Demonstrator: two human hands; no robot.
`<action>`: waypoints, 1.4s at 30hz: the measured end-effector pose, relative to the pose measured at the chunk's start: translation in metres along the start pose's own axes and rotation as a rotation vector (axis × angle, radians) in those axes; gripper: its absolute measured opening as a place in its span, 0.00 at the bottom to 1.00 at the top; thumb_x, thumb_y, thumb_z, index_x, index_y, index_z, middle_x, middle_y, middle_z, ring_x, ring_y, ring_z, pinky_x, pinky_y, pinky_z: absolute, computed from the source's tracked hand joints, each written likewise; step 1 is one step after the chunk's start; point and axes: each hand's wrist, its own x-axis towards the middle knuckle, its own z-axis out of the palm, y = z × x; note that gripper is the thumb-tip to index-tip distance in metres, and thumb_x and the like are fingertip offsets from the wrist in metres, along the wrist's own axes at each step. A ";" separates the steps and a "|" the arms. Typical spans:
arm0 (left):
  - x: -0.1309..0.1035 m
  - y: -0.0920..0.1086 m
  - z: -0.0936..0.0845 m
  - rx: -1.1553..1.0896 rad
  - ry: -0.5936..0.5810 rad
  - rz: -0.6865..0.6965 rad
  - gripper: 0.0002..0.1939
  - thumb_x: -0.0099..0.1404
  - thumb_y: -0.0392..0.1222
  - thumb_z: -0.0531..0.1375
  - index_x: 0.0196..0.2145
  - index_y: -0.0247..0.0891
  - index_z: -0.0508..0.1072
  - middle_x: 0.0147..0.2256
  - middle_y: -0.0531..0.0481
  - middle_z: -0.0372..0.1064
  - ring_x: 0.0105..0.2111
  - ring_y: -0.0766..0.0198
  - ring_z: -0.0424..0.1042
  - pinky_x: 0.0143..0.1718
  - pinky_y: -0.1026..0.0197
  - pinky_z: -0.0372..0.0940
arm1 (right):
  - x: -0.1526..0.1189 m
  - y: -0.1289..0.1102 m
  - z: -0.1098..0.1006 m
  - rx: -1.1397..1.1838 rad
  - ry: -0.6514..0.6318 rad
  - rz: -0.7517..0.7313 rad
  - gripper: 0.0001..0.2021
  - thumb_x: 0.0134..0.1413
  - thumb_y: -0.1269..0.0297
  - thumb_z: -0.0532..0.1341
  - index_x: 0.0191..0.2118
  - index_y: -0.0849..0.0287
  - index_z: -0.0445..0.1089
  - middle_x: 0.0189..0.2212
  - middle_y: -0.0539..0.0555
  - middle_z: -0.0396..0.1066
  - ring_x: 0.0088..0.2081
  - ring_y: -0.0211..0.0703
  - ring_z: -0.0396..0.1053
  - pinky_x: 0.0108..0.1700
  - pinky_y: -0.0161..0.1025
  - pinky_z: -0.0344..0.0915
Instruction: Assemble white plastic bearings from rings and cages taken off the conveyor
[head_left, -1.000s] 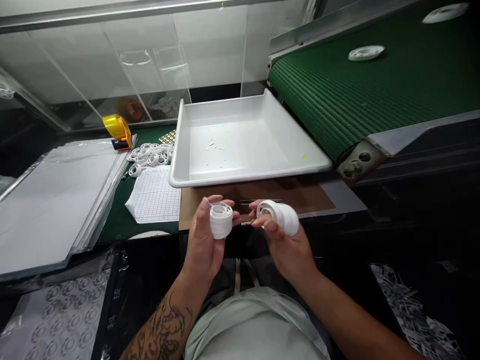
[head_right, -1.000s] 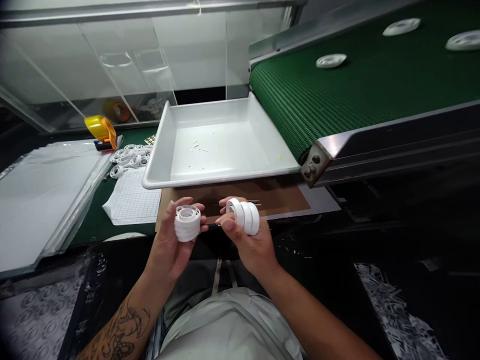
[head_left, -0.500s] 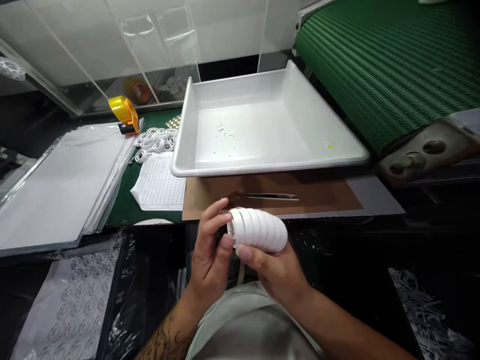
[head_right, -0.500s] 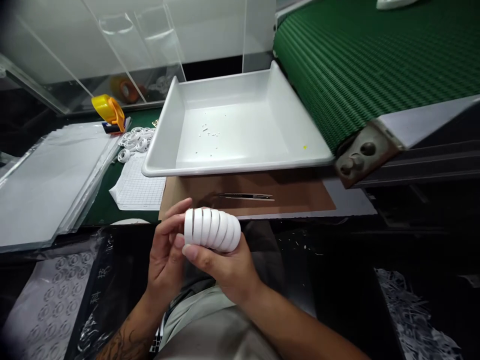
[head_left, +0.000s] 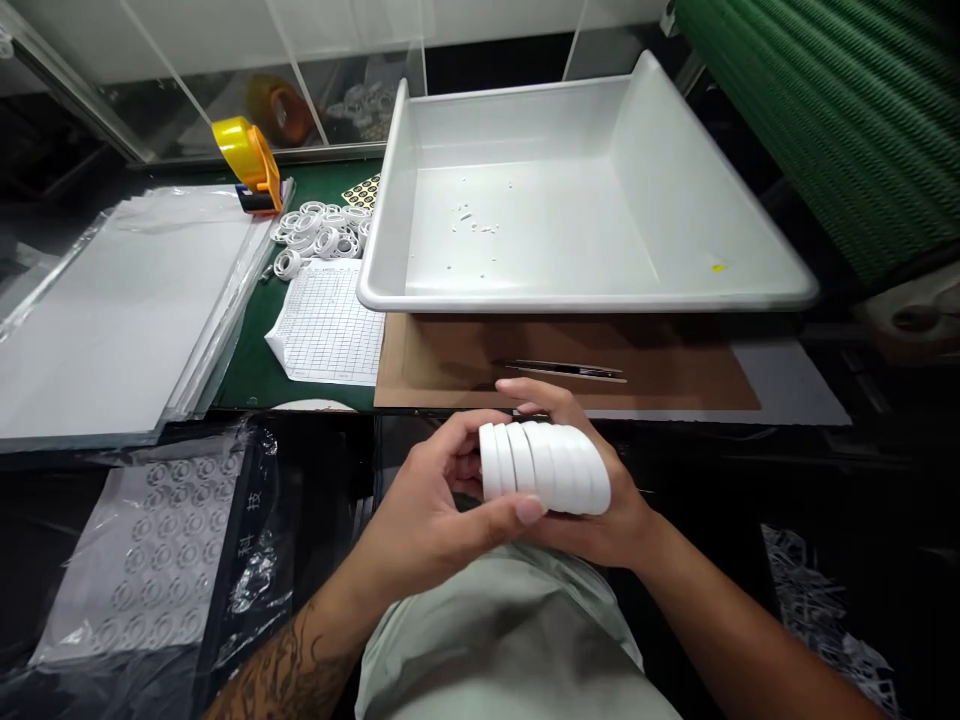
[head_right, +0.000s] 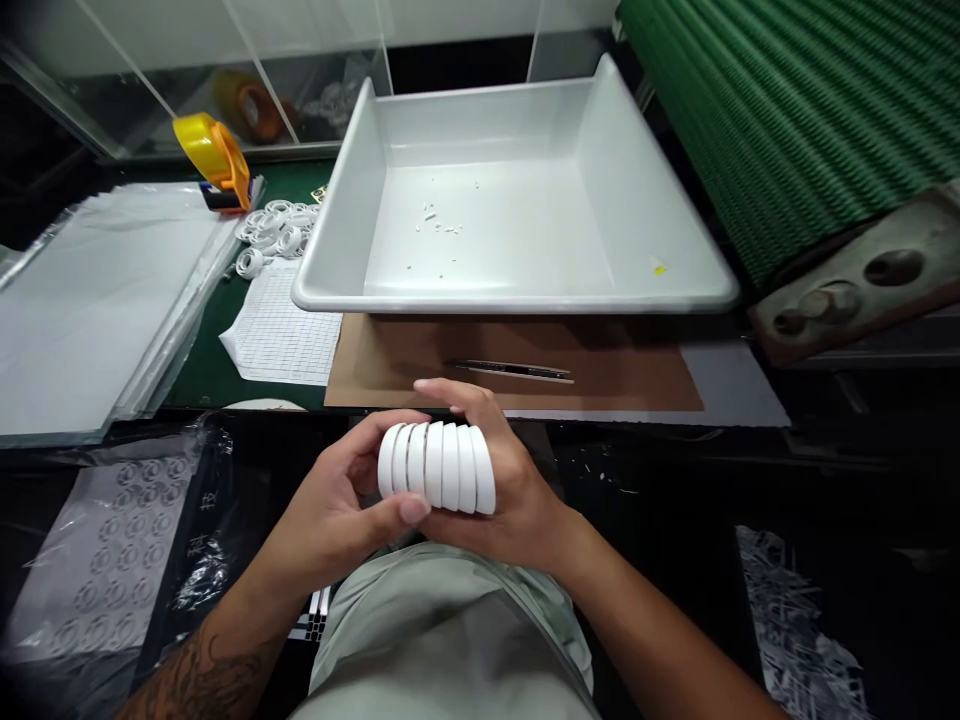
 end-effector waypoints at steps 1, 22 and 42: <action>-0.001 0.000 0.001 0.014 0.004 0.008 0.24 0.60 0.47 0.77 0.52 0.46 0.78 0.44 0.52 0.80 0.41 0.63 0.78 0.41 0.70 0.71 | 0.000 0.000 0.000 0.012 0.000 0.011 0.35 0.66 0.50 0.75 0.71 0.49 0.63 0.67 0.57 0.61 0.61 0.57 0.64 0.64 0.47 0.66; -0.009 0.012 0.013 0.158 0.049 0.136 0.25 0.57 0.36 0.77 0.51 0.51 0.81 0.44 0.52 0.80 0.37 0.61 0.78 0.36 0.67 0.72 | -0.007 -0.003 -0.002 0.130 0.040 0.009 0.34 0.65 0.43 0.74 0.69 0.51 0.65 0.64 0.61 0.65 0.59 0.60 0.69 0.64 0.54 0.70; -0.007 0.002 -0.003 0.548 0.010 0.296 0.20 0.65 0.46 0.73 0.53 0.50 0.78 0.47 0.51 0.79 0.42 0.60 0.79 0.45 0.63 0.73 | 0.005 -0.021 0.009 0.623 0.334 0.607 0.22 0.49 0.50 0.83 0.44 0.55 0.81 0.34 0.53 0.73 0.36 0.45 0.71 0.39 0.35 0.76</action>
